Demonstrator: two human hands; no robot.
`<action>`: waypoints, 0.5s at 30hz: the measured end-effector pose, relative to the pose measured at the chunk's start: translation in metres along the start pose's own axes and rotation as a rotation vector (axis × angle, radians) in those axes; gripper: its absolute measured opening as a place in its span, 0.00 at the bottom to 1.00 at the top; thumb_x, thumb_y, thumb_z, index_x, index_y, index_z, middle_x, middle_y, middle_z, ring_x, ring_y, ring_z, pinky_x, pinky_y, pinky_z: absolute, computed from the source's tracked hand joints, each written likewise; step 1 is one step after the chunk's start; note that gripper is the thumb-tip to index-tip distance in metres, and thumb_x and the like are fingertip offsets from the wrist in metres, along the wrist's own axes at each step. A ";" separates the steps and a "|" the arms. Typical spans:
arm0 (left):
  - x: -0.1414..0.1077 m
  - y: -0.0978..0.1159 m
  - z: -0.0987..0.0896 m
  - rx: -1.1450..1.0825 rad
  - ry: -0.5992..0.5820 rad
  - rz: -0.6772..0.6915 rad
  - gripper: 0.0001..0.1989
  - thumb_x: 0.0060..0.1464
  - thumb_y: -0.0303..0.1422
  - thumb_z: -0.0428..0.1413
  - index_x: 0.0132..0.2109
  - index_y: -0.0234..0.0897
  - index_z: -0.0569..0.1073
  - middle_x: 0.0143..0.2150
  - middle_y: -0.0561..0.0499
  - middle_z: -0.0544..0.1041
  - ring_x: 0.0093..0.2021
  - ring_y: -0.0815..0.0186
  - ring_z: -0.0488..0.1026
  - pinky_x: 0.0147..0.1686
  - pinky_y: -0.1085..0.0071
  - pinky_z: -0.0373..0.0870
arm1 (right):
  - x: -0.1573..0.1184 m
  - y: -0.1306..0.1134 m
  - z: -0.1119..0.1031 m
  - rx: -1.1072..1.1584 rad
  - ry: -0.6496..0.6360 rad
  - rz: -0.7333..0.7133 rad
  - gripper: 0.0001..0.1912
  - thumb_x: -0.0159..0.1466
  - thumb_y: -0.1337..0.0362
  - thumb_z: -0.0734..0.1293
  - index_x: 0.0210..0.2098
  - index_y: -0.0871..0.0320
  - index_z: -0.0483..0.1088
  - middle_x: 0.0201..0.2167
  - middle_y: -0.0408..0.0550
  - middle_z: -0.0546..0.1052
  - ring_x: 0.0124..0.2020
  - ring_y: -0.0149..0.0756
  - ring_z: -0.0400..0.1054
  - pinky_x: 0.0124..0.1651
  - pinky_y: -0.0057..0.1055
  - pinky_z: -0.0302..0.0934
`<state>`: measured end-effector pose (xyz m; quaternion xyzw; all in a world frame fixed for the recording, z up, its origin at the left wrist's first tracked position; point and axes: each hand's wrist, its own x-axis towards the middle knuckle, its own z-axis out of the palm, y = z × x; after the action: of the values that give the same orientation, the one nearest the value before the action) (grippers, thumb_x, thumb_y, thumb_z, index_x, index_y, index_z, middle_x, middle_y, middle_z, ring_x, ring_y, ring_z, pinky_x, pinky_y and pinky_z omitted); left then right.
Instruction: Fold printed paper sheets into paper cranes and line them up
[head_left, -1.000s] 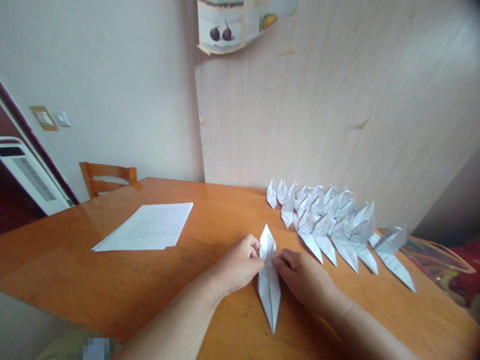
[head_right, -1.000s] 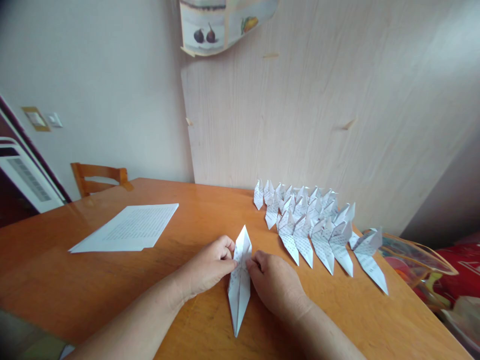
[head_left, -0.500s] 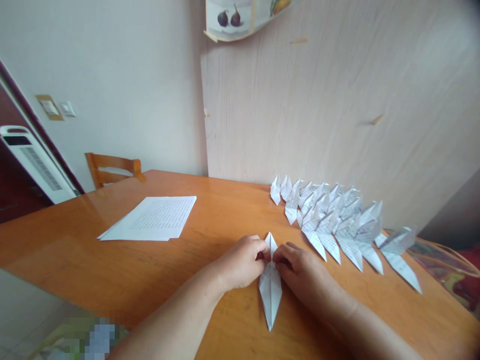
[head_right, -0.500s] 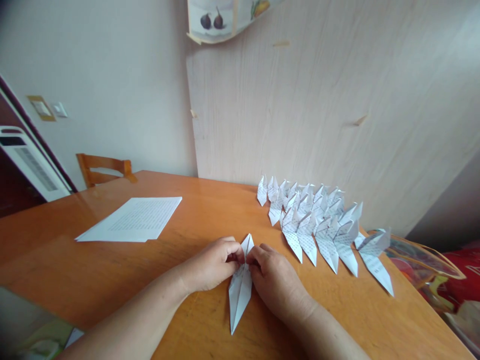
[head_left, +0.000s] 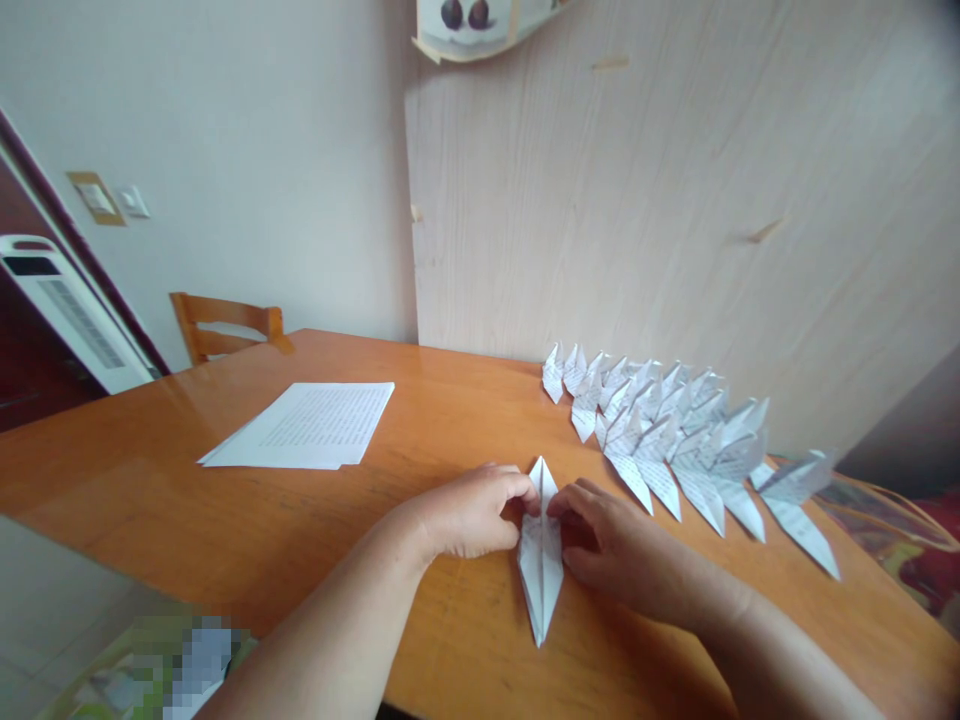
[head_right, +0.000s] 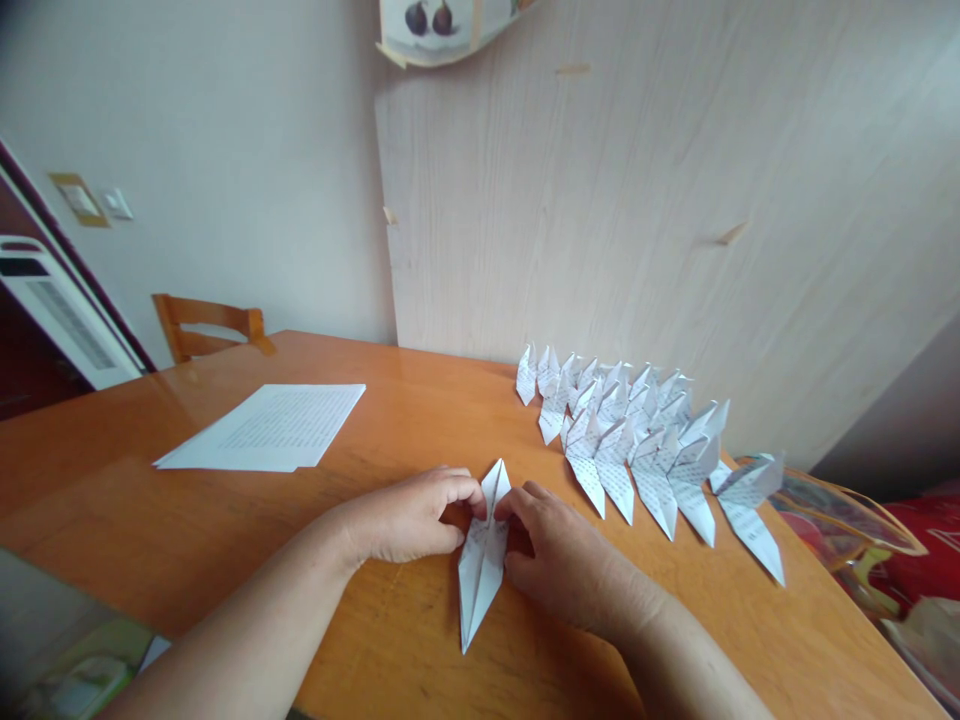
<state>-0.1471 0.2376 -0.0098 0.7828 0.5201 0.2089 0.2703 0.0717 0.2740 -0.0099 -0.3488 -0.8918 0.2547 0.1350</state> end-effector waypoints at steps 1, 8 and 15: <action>-0.001 0.001 -0.001 0.002 -0.005 -0.002 0.19 0.43 0.22 0.57 0.43 0.42 0.76 0.43 0.51 0.74 0.45 0.59 0.71 0.42 0.70 0.66 | 0.000 0.000 -0.001 0.005 -0.007 -0.006 0.15 0.53 0.76 0.65 0.38 0.55 0.71 0.36 0.44 0.73 0.35 0.34 0.66 0.39 0.29 0.57; -0.003 0.004 -0.008 0.028 -0.076 0.008 0.19 0.44 0.26 0.60 0.46 0.43 0.75 0.45 0.52 0.73 0.49 0.59 0.69 0.45 0.70 0.65 | -0.003 0.001 -0.004 0.036 -0.025 -0.040 0.17 0.52 0.76 0.65 0.40 0.54 0.71 0.36 0.43 0.72 0.35 0.34 0.66 0.39 0.28 0.58; -0.003 0.001 -0.004 0.041 -0.047 0.046 0.14 0.48 0.27 0.59 0.43 0.43 0.76 0.43 0.51 0.72 0.46 0.61 0.70 0.43 0.71 0.66 | -0.003 -0.002 -0.006 0.061 -0.038 0.004 0.18 0.52 0.75 0.65 0.41 0.55 0.71 0.37 0.44 0.73 0.36 0.34 0.67 0.39 0.29 0.59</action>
<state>-0.1502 0.2359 -0.0063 0.8047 0.4997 0.1860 0.2611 0.0748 0.2726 -0.0043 -0.3413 -0.8852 0.2888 0.1283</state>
